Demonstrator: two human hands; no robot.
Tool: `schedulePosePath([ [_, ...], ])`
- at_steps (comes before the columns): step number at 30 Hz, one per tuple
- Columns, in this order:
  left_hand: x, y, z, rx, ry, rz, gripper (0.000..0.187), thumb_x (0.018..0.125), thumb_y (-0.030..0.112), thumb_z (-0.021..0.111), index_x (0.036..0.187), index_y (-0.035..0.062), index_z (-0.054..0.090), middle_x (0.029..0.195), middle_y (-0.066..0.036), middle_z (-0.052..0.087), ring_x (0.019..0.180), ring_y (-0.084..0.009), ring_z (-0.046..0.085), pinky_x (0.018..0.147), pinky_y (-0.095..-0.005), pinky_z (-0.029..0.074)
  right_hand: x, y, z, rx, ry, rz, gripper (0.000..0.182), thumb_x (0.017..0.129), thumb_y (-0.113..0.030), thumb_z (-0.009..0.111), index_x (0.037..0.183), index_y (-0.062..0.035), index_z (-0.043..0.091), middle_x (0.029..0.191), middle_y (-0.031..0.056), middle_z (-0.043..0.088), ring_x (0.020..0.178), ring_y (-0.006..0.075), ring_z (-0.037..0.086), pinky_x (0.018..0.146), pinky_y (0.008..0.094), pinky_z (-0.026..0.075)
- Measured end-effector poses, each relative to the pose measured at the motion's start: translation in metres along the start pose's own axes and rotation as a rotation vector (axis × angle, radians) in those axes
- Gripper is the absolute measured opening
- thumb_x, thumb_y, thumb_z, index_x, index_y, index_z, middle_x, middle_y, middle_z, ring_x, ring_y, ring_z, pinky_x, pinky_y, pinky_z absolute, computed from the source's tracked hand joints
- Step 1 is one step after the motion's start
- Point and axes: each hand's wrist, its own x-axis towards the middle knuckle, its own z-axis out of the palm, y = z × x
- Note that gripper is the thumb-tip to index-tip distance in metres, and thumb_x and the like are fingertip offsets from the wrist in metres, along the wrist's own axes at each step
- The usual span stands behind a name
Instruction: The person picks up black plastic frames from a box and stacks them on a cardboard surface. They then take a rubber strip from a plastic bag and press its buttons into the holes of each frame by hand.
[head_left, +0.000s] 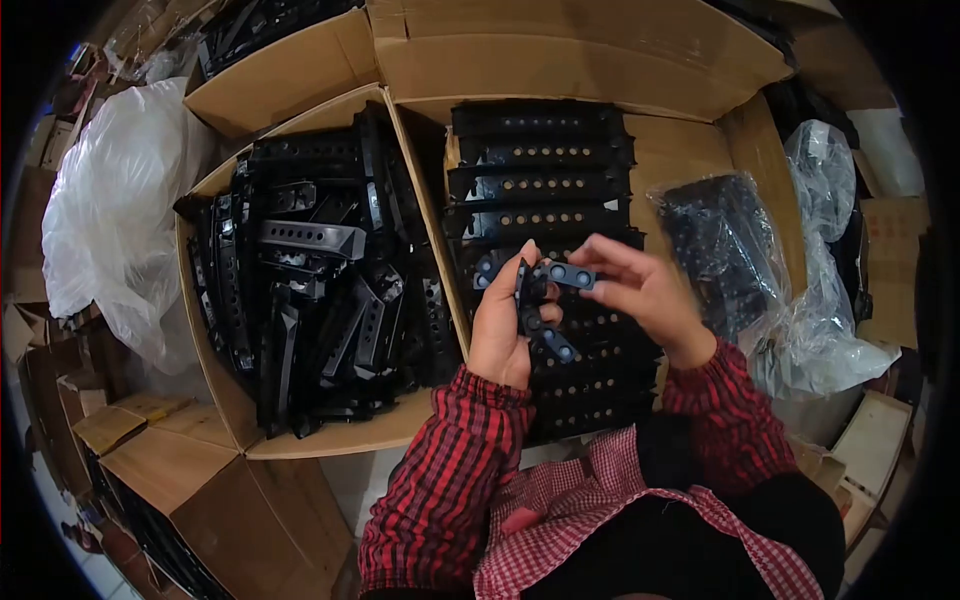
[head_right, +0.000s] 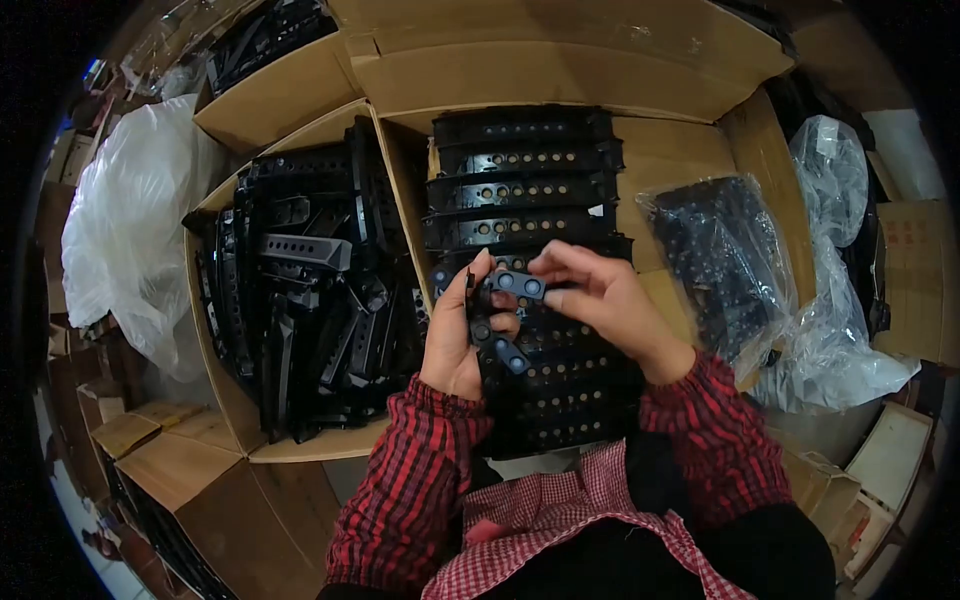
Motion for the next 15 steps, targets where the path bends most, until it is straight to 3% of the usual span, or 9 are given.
schedulePosePath([
  [6, -0.003, -0.02, 0.014, 0.205, 0.085, 0.044, 0.02, 0.085, 0.027, 0.065, 0.094, 0.0108, 0.055, 0.08, 0.001, 0.058, 0.065, -0.0071, 0.055, 0.046, -0.0178, 0.039, -0.025, -0.004, 0.01, 0.16, -0.03, 0.002, 0.059, 0.077, 0.004, 0.064, 0.132, -0.0013, 0.043, 0.119, 0.004, 0.05, 0.107, 0.0118, 0.05, 0.084, 0.0246, 0.047],
  [8, -0.005, -0.021, 0.01, 0.227, 0.062, -0.012, 0.019, 0.087, 0.026, 0.062, 0.096, 0.0098, 0.056, 0.077, 0.001, 0.056, 0.061, -0.0074, 0.053, 0.044, -0.0181, 0.04, -0.026, -0.001, 0.014, 0.095, 0.051, -0.251, 0.047, 0.079, 0.001, 0.065, 0.124, 0.001, 0.051, 0.11, 0.003, 0.055, 0.097, 0.0116, 0.055, 0.079, 0.0235, 0.048],
  [9, -0.006, -0.022, 0.008, 0.243, 0.034, -0.064, 0.019, 0.089, 0.026, 0.06, 0.097, 0.0088, 0.057, 0.074, 0.001, 0.055, 0.057, -0.0077, 0.051, 0.042, -0.0185, 0.041, -0.027, -0.002, 0.01, 0.1, 0.054, -0.244, 0.047, 0.079, 0.001, 0.065, 0.124, 0.001, 0.051, 0.11, 0.003, 0.055, 0.097, 0.0116, 0.055, 0.079, 0.0235, 0.048],
  [11, -0.013, -0.02, 0.009, 0.192, 0.005, -0.113, 0.021, 0.089, 0.028, 0.06, 0.098, 0.0092, 0.057, 0.078, -0.001, 0.056, 0.059, -0.0083, 0.051, 0.042, -0.0187, 0.041, -0.028, -0.013, 0.0, -0.458, 0.102, -0.342, 0.029, 0.082, -0.004, 0.065, 0.109, 0.0031, 0.061, 0.096, 0.0024, 0.06, 0.084, 0.0118, 0.058, 0.071, 0.0227, 0.049],
  [12, -0.016, -0.018, 0.01, 0.139, -0.031, -0.158, 0.023, 0.089, 0.03, 0.06, 0.099, 0.0096, 0.057, 0.082, -0.002, 0.056, 0.06, -0.009, 0.052, 0.042, -0.0188, 0.041, -0.028, -0.021, 0.002, -0.426, 0.164, -0.354, 0.019, 0.085, -0.01, 0.063, 0.098, 0.004, 0.066, 0.085, 0.0023, 0.061, 0.072, 0.0118, 0.058, 0.064, 0.0222, 0.048],
  [13, -0.017, -0.017, 0.01, 0.121, -0.033, -0.172, 0.026, 0.089, 0.033, 0.06, 0.101, 0.0102, 0.057, 0.086, -0.004, 0.054, 0.062, -0.01, 0.052, 0.042, -0.0182, 0.041, -0.029, -0.02, 0.0, -0.425, 0.167, -0.354, 0.019, 0.085, -0.01, 0.063, 0.098, 0.004, 0.066, 0.085, 0.0023, 0.061, 0.072, 0.0118, 0.058, 0.064, 0.0222, 0.048],
  [15, -0.015, -0.016, 0.007, 0.064, -0.066, -0.186, 0.027, 0.089, 0.032, 0.06, 0.104, 0.0098, 0.056, 0.087, -0.005, 0.054, 0.061, -0.0102, 0.051, 0.042, -0.0181, 0.04, -0.03, -0.019, -0.005, -0.118, 0.183, -0.165, 0.021, 0.087, -0.016, 0.061, 0.094, 0.003, 0.066, 0.08, 0.0031, 0.061, 0.066, 0.011, 0.056, 0.06, 0.0222, 0.047],
])
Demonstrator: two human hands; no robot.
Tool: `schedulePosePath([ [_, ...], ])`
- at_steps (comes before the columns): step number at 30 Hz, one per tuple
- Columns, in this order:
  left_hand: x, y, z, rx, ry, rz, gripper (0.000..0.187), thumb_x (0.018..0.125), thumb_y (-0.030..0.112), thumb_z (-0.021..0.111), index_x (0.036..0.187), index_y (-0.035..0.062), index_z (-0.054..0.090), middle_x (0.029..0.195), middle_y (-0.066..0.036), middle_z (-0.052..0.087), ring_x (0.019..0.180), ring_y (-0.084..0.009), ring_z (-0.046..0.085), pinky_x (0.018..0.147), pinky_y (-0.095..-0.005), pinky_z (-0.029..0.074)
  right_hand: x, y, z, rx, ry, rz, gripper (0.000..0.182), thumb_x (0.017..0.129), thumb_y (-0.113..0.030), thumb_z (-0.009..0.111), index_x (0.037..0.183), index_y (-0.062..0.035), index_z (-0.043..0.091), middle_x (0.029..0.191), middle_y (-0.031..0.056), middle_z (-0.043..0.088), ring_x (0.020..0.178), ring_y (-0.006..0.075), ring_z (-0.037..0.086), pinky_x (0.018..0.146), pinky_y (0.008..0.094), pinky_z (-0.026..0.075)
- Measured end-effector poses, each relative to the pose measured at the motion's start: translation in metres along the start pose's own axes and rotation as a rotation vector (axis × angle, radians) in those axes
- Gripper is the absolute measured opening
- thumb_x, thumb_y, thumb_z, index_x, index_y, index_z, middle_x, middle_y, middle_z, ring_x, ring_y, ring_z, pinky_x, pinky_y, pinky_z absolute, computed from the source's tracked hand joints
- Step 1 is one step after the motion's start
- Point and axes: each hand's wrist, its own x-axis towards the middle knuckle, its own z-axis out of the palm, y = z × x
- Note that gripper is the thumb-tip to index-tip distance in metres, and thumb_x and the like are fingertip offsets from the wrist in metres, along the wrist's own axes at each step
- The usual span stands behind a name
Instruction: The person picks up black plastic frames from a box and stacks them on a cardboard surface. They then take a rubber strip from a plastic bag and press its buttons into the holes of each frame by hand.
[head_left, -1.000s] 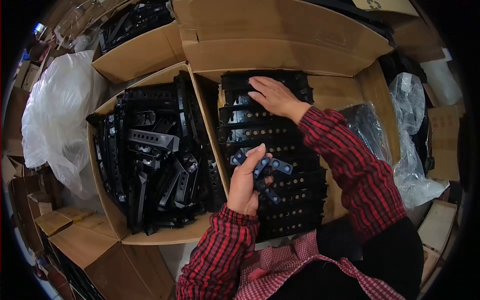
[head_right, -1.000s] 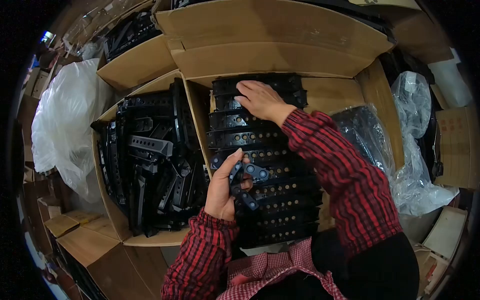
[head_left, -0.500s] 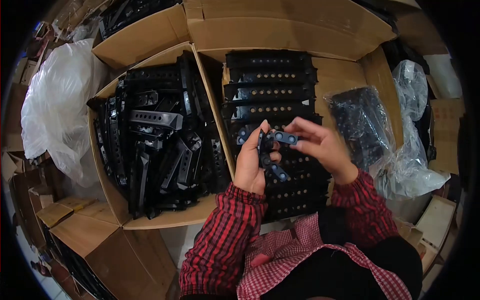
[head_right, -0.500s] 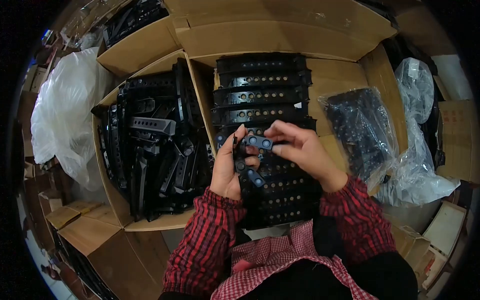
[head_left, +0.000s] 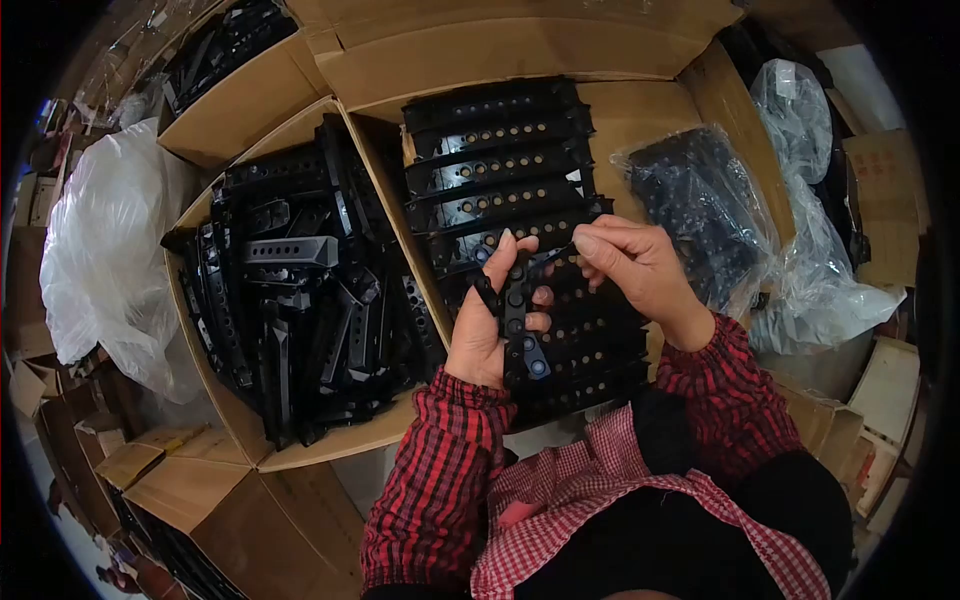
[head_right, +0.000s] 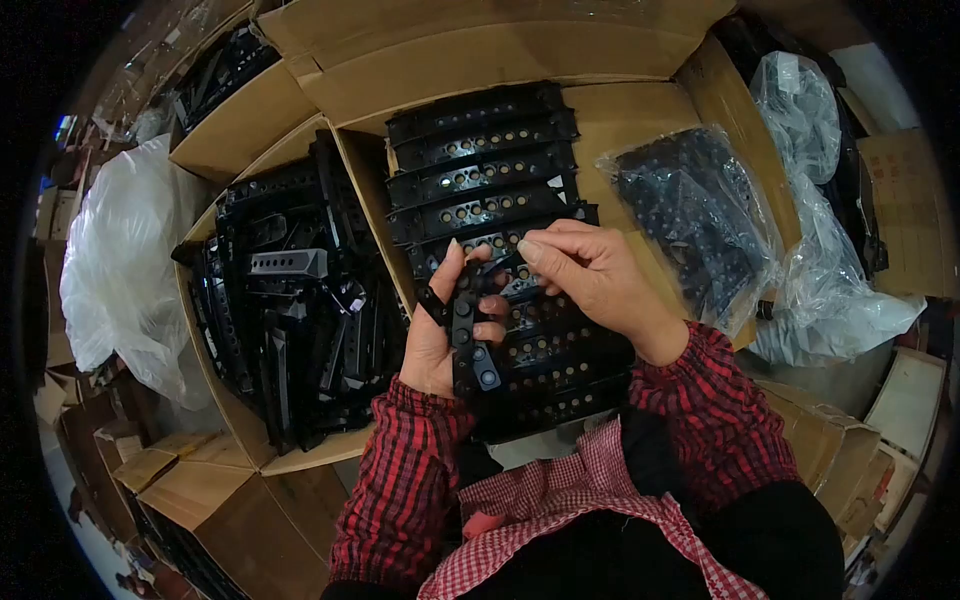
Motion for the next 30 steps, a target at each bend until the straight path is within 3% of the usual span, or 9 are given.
schedulePosePath([
  [1, 0.0, 0.0, -0.001, -0.058, -0.037, -0.008, 0.029, 0.089, 0.032, 0.06, 0.106, 0.0094, 0.055, 0.088, -0.005, 0.053, 0.06, -0.0105, 0.05, 0.042, -0.018, 0.04, -0.001, -0.001, -0.002, 0.0, 0.001, 0.0, 0.021, 0.087, -0.016, 0.061, 0.094, 0.003, 0.066, 0.08, 0.0031, 0.061, 0.066, 0.011, 0.056, 0.06, 0.0222, 0.047],
  [3, -0.001, -0.001, -0.002, -0.079, -0.125, -0.04, 0.028, 0.089, 0.027, 0.059, 0.109, 0.0088, 0.052, 0.089, -0.005, 0.052, 0.06, -0.0097, 0.049, 0.042, -0.0173, 0.039, -0.003, -0.003, -0.007, 0.281, 0.072, 0.336, 0.025, 0.088, -0.023, 0.06, 0.082, 0.0008, 0.066, 0.072, 0.0022, 0.059, 0.061, 0.0094, 0.054, 0.057, 0.0217, 0.045],
  [6, -0.007, -0.003, -0.001, -0.08, -0.243, -0.094, 0.024, 0.091, 0.019, 0.055, 0.111, 0.0084, 0.05, 0.091, -0.007, 0.05, 0.059, -0.01, 0.046, 0.042, -0.0178, 0.039, -0.003, -0.009, -0.019, 0.396, 0.103, 0.404, 0.026, 0.087, -0.025, 0.06, 0.074, -0.0028, 0.063, 0.066, 0.0009, 0.057, 0.061, 0.0091, 0.055, 0.055, 0.0214, 0.045],
  [10, -0.001, 0.005, -0.009, -0.216, -0.188, -0.185, 0.017, 0.091, 0.008, 0.048, 0.108, 0.0076, 0.048, 0.086, -0.007, 0.048, 0.057, -0.0105, 0.044, 0.042, -0.0196, 0.039, 0.001, -0.01, -0.031, 0.551, 0.043, 0.467, 0.022, 0.088, -0.023, 0.058, 0.082, -0.0024, 0.059, 0.07, 0.0028, 0.058, 0.06, 0.0101, 0.055, 0.053, 0.0218, 0.047],
  [14, -0.005, 0.008, -0.004, -0.113, -0.154, -0.025, 0.022, 0.091, 0.009, 0.049, 0.112, 0.0079, 0.049, 0.083, -0.004, 0.047, 0.056, -0.0101, 0.044, 0.042, -0.0205, 0.039, 0.001, -0.005, -0.03, 0.583, -0.002, 0.5, 0.02, 0.088, -0.022, 0.057, 0.085, -0.0024, 0.058, 0.072, 0.004, 0.059, 0.061, 0.011, 0.056, 0.053, 0.0223, 0.048],
  [21, -0.003, 0.01, 0.001, -0.048, -0.148, 0.059, 0.03, 0.091, 0.015, 0.052, 0.12, 0.0074, 0.047, 0.081, -0.006, 0.049, 0.056, -0.0096, 0.044, 0.042, -0.0186, 0.039, 0.003, 0.002, -0.037, 0.628, -0.051, 0.51, 0.019, 0.089, -0.02, 0.054, 0.086, -0.0014, 0.057, 0.074, 0.0062, 0.06, 0.062, 0.0129, 0.058, 0.054, 0.0241, 0.05],
  [30, 0.003, 0.015, -0.003, -0.058, -0.209, 0.02, 0.034, 0.091, 0.016, 0.051, 0.122, 0.0038, 0.045, 0.079, -0.005, 0.047, 0.055, -0.0086, 0.042, 0.042, -0.018, 0.038, 0.006, 0.007, -0.042, 0.656, -0.046, 0.528, 0.018, 0.089, -0.019, 0.052, 0.085, -0.0014, 0.056, 0.074, 0.0076, 0.059, 0.06, 0.0136, 0.057, 0.053, 0.0245, 0.05],
])
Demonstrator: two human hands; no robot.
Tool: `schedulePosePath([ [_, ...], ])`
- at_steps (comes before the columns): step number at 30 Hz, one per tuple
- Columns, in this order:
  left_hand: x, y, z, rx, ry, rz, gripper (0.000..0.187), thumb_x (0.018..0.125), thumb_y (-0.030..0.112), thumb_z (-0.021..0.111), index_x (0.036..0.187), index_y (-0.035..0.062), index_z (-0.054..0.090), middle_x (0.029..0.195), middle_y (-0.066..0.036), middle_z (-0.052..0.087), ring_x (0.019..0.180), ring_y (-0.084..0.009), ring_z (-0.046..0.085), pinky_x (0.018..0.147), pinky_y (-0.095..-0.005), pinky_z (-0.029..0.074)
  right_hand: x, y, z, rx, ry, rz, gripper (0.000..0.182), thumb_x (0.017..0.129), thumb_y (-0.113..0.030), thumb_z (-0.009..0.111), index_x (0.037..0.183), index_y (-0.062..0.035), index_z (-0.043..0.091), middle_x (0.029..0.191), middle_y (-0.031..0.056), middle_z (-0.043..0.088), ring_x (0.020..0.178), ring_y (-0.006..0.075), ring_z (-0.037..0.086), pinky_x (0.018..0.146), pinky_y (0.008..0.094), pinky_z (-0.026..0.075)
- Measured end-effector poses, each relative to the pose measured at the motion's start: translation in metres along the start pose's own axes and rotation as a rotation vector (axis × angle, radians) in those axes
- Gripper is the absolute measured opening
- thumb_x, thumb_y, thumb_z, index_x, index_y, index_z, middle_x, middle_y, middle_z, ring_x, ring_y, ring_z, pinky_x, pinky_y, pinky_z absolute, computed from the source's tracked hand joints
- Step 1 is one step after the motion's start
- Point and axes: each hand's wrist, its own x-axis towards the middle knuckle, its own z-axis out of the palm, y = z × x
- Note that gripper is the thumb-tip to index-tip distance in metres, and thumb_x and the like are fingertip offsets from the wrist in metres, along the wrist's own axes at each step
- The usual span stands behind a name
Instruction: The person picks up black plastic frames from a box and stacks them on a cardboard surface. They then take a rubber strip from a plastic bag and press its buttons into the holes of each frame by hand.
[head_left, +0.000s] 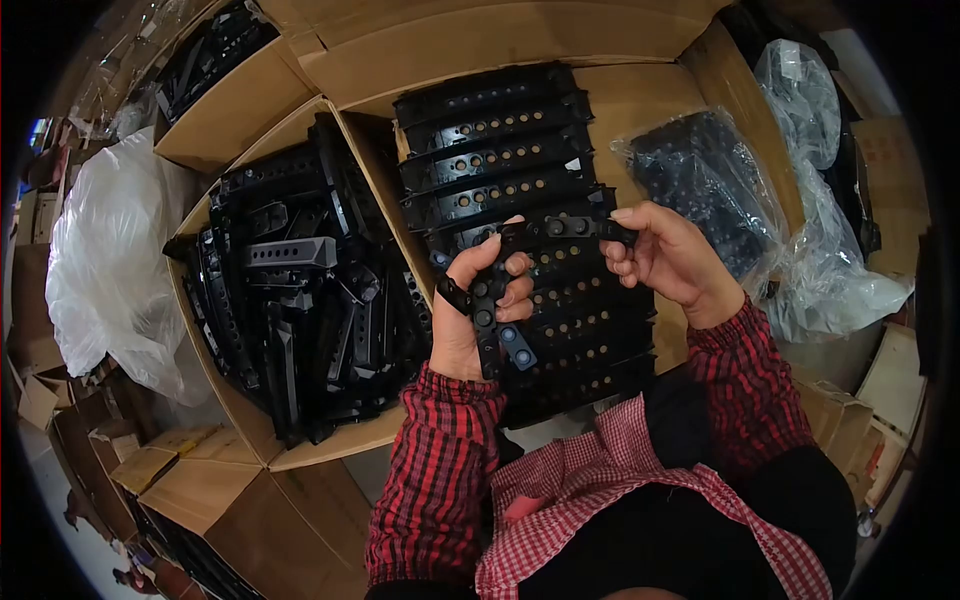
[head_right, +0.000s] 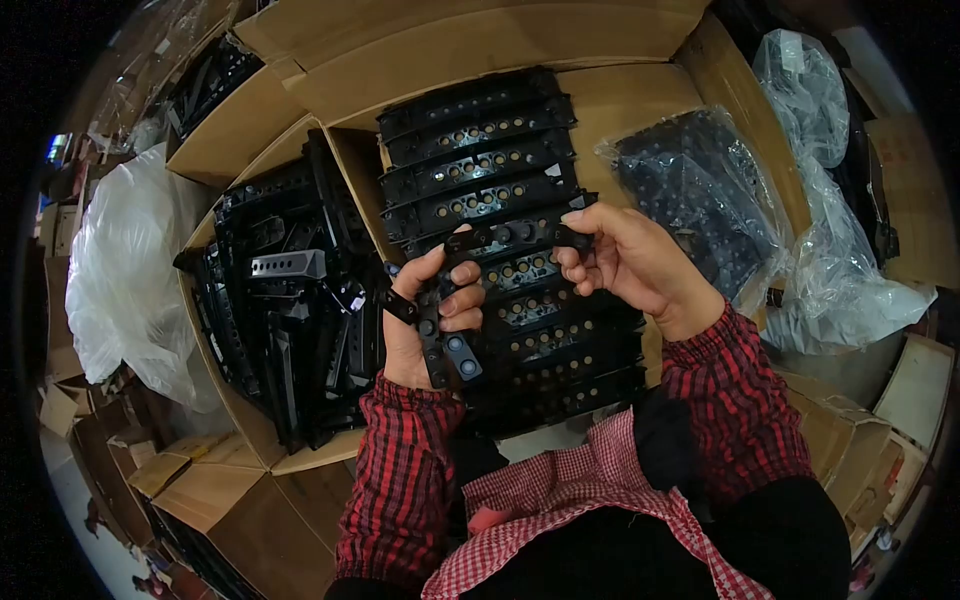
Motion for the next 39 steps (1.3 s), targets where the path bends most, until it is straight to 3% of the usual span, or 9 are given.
schedulePosePath([
  [10, 0.011, 0.004, -0.007, -0.113, 0.024, -0.06, 0.03, 0.095, 0.03, 0.05, 0.113, 0.0068, 0.05, 0.076, -0.005, 0.048, 0.055, -0.0092, 0.043, 0.042, -0.0188, 0.037, 0.004, -0.005, -0.002, -0.03, -0.005, -0.004, 0.019, 0.088, -0.02, 0.054, 0.084, -0.0013, 0.057, 0.074, 0.0073, 0.059, 0.06, 0.0129, 0.057, 0.053, 0.0232, 0.049],
  [16, 0.015, 0.006, 0.001, 0.102, 0.176, 0.059, 0.022, 0.09, 0.025, 0.059, 0.103, 0.0077, 0.053, 0.076, -0.002, 0.056, 0.048, -0.0061, 0.046, 0.038, -0.0161, 0.037, 0.011, -0.009, -0.004, -0.104, 0.014, -0.014, 0.023, 0.087, -0.02, 0.057, 0.094, 0.0021, 0.061, 0.081, 0.0065, 0.061, 0.068, 0.0115, 0.057, 0.056, 0.0232, 0.05],
  [23, 0.031, 0.016, 0.004, 0.309, 0.333, 0.087, 0.021, 0.083, 0.017, 0.066, 0.101, 0.0079, 0.058, 0.086, -0.003, 0.063, 0.055, -0.0053, 0.051, 0.044, -0.0166, 0.039, 0.021, -0.015, -0.004, -0.191, 0.008, -0.016, 0.031, 0.087, -0.014, 0.059, 0.11, 0.0071, 0.059, 0.086, 0.0057, 0.06, 0.075, 0.0102, 0.057, 0.067, 0.0231, 0.05],
  [27, 0.048, 0.049, 0.013, 0.824, 0.506, 0.136, 0.02, 0.078, 0.008, 0.069, 0.097, 0.0067, 0.064, 0.08, -0.001, 0.063, 0.056, -0.0079, 0.052, 0.048, -0.0193, 0.041, 0.049, -0.03, -0.011, -0.273, 0.014, -0.101, 0.028, 0.088, -0.012, 0.057, 0.11, 0.0059, 0.059, 0.086, 0.0045, 0.06, 0.075, 0.0101, 0.058, 0.068, 0.022, 0.05],
  [33, 0.141, 0.139, 0.018, 1.439, 0.348, 0.125, 0.023, 0.075, 0.005, 0.069, 0.098, 0.0039, 0.067, 0.089, -0.006, 0.067, 0.08, -0.0149, 0.062, 0.07, -0.0273, 0.051, 0.151, -0.043, -0.035, -0.702, 0.155, -0.394, 0.023, 0.089, -0.014, 0.055, 0.103, 0.0031, 0.063, 0.082, 0.0017, 0.059, 0.071, 0.0082, 0.057, 0.066, 0.0234, 0.049],
  [34, 0.162, 0.148, 0.011, 1.437, 0.351, 0.129, 0.023, 0.075, 0.005, 0.069, 0.098, 0.0039, 0.067, 0.089, -0.006, 0.067, 0.08, -0.0149, 0.062, 0.07, -0.0273, 0.051, 0.172, -0.043, -0.041, -0.958, 0.234, -0.463, 0.022, 0.085, -0.017, 0.057, 0.1, -0.0036, 0.066, 0.084, 0.0051, 0.063, 0.073, 0.0171, 0.06, 0.068, 0.0297, 0.05],
  [35, 0.184, 0.155, 0.001, 1.791, 0.47, 0.202, 0.024, 0.073, 0.01, 0.07, 0.096, 0.0032, 0.068, 0.09, -0.007, 0.067, 0.081, -0.0163, 0.063, 0.073, -0.0279, 0.051, 0.185, -0.042, -0.044, -1.214, 0.316, -0.537, 0.021, 0.081, -0.021, 0.06, 0.096, -0.0103, 0.069, 0.087, 0.0084, 0.067, 0.074, 0.026, 0.063, 0.071, 0.0359, 0.05],
  [36, 0.193, 0.154, 0.003, 2.142, 0.593, 0.276, 0.027, 0.072, 0.015, 0.072, 0.095, 0.0025, 0.069, 0.09, -0.008, 0.068, 0.083, -0.0176, 0.064, 0.076, -0.0285, 0.051, 0.191, -0.041, -0.041, -1.215, 0.315, -0.541, 0.021, 0.081, -0.021, 0.06, 0.096, -0.0103, 0.069, 0.087, 0.0084, 0.067, 0.074, 0.026, 0.063, 0.071, 0.0359, 0.05],
  [39, 0.207, 0.143, -0.003, 2.303, 0.848, 0.373, 0.031, 0.068, 0.025, 0.073, 0.093, 0.007, 0.071, 0.093, -0.011, 0.068, 0.088, -0.0233, 0.065, 0.082, -0.0317, 0.05, 0.208, -0.036, -0.034, -1.448, 0.546, -0.585, 0.023, 0.077, -0.023, 0.059, 0.096, -0.0158, 0.07, 0.094, 0.0111, 0.065, 0.085, 0.0332, 0.062, 0.077, 0.0418, 0.049],
])
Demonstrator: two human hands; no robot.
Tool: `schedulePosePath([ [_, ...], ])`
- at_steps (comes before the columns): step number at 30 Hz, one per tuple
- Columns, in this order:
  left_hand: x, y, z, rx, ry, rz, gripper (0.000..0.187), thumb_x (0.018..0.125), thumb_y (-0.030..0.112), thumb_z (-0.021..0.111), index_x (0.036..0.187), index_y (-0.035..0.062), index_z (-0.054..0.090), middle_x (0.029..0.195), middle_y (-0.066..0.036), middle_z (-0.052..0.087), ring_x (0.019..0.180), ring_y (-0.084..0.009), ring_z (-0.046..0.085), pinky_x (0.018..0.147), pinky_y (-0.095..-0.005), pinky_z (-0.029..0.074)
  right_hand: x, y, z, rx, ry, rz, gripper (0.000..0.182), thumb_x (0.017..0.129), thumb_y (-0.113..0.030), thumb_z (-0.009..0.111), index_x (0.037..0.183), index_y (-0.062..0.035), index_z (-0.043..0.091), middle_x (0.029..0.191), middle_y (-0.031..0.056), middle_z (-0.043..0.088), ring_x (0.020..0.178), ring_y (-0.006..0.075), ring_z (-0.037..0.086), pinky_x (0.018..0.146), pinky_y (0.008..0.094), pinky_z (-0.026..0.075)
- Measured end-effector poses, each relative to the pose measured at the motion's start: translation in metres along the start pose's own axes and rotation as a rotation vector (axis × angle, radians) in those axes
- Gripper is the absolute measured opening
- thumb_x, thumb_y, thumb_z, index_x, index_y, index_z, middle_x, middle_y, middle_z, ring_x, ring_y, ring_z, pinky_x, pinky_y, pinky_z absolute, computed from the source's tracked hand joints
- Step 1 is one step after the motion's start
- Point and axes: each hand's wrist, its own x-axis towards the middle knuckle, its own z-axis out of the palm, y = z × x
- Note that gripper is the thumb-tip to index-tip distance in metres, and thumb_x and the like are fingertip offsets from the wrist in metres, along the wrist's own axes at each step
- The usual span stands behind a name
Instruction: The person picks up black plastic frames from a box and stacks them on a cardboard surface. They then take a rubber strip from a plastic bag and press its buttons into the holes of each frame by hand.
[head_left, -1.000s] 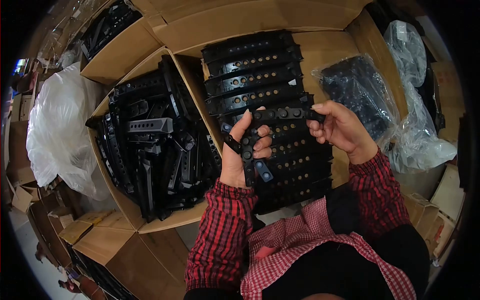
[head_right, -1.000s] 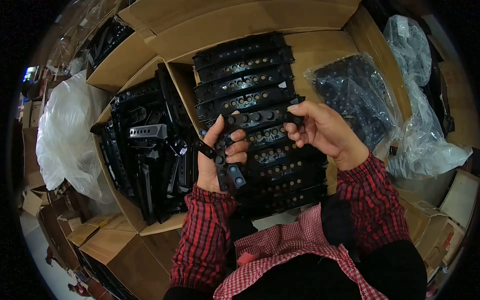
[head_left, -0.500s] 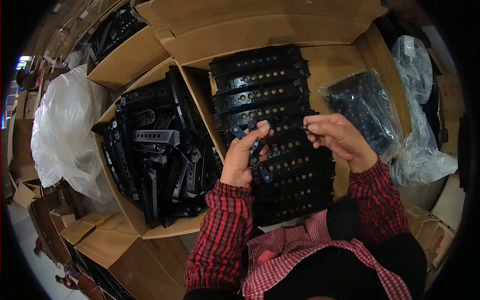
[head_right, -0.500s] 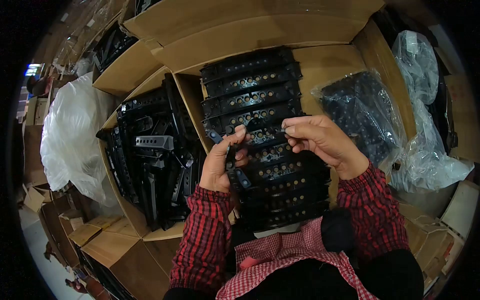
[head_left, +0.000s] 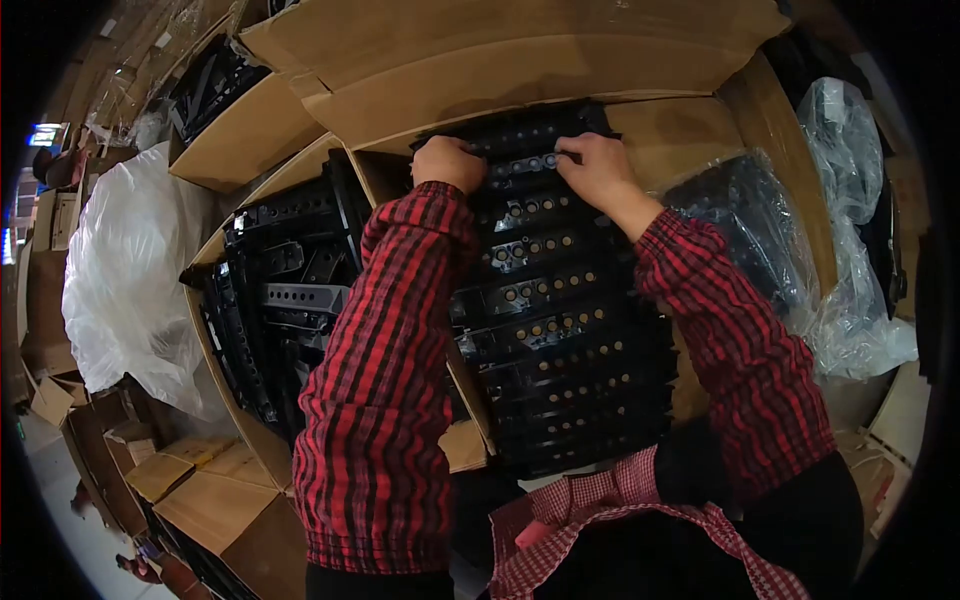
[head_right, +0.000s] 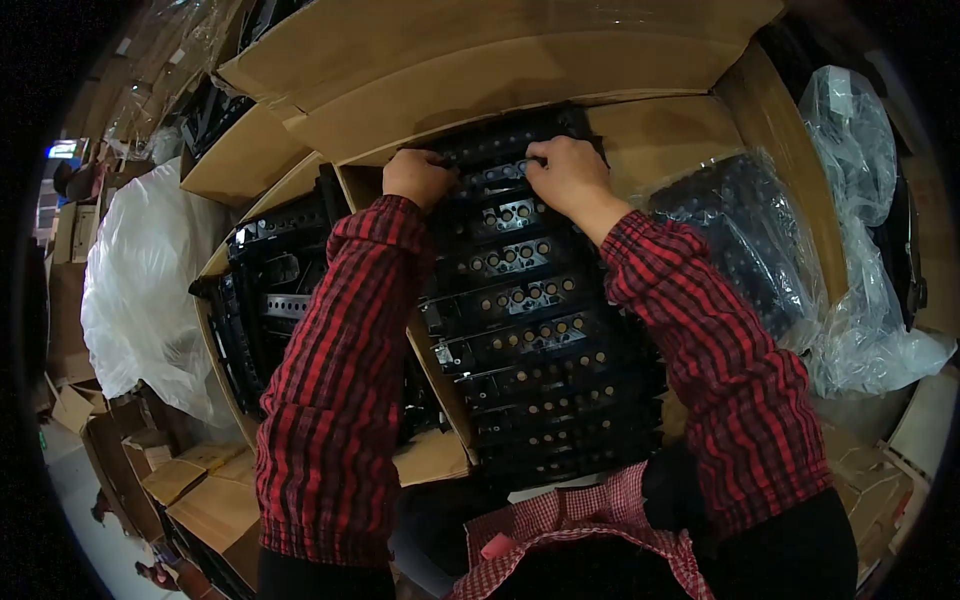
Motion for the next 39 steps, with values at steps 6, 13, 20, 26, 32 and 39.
schedulePosePath([
  [6, -0.005, 0.0, 0.01, 0.013, 0.027, -0.015, 0.03, 0.067, 0.029, 0.072, 0.094, 0.0154, 0.071, 0.095, -0.012, 0.067, 0.092, -0.0296, 0.063, 0.085, -0.0357, 0.049, -0.001, -0.007, 0.01, -0.125, 0.044, 0.003, 0.023, 0.077, -0.023, 0.059, 0.096, -0.0142, 0.07, 0.102, 0.0101, 0.064, 0.094, 0.0311, 0.06, 0.081, 0.0406, 0.049],
  [13, -0.025, -0.017, -0.029, -0.315, 0.106, 0.011, 0.036, 0.068, 0.027, 0.075, 0.094, 0.0034, 0.069, 0.089, -0.015, 0.068, 0.086, -0.0266, 0.065, 0.077, -0.0336, 0.051, -0.022, -0.012, 0.002, -0.221, 0.279, -0.226, 0.02, 0.083, -0.019, 0.054, 0.093, -0.0079, 0.068, 0.094, 0.0092, 0.064, 0.084, 0.0299, 0.061, 0.072, 0.0413, 0.049],
  [20, -0.2, -0.016, -0.051, -1.598, -0.213, -0.533, 0.018, 0.082, 0.022, 0.068, 0.088, 0.0089, 0.058, 0.077, 0.002, 0.057, 0.055, -0.0067, 0.048, 0.045, -0.018, 0.034, -0.149, -0.054, -0.067, 0.52, -0.254, -0.179, 0.021, 0.081, -0.006, 0.06, 0.101, 0.0, 0.063, 0.083, 0.0076, 0.061, 0.07, 0.017, 0.06, 0.063, 0.0265, 0.046],
  [26, -0.26, 0.003, -0.015, -1.681, -0.259, -0.624, 0.017, 0.08, 0.023, 0.07, 0.088, 0.0112, 0.06, 0.076, 0.003, 0.058, 0.059, -0.0066, 0.05, 0.05, -0.0196, 0.038, -0.216, -0.063, -0.072, 1.076, -0.398, 0.058, 0.05, 0.078, -0.007, 0.07, 0.124, -0.0003, 0.052, 0.102, 0.0052, 0.057, 0.084, 0.01, 0.055, 0.068, 0.0208, 0.046],
  [32, -0.264, 0.023, -0.002, -1.87, -0.478, -0.618, 0.016, 0.085, 0.022, 0.063, 0.087, 0.007, 0.06, 0.077, 0.0, 0.058, 0.061, -0.0092, 0.052, 0.052, -0.0247, 0.045, -0.231, -0.069, -0.064, 1.025, -0.412, 0.022, 0.063, 0.077, -0.01, 0.073, 0.132, -0.0007, 0.043, 0.091, 0.0012, 0.055, 0.077, 0.0067, 0.051, 0.065, 0.0194, 0.044],
  [39, -0.272, 0.01, 0.014, -1.847, -0.788, -0.477, 0.026, 0.092, 0.029, 0.051, 0.1, 0.0063, 0.058, 0.086, -0.003, 0.061, 0.068, -0.0145, 0.061, 0.058, -0.0255, 0.053, -0.22, -0.063, -0.066, 0.943, -0.366, 0.155, 0.03, 0.08, -0.008, 0.068, 0.108, 0.0019, 0.062, 0.082, -0.0003, 0.057, 0.063, 0.0055, 0.052, 0.058, 0.0193, 0.045],
])
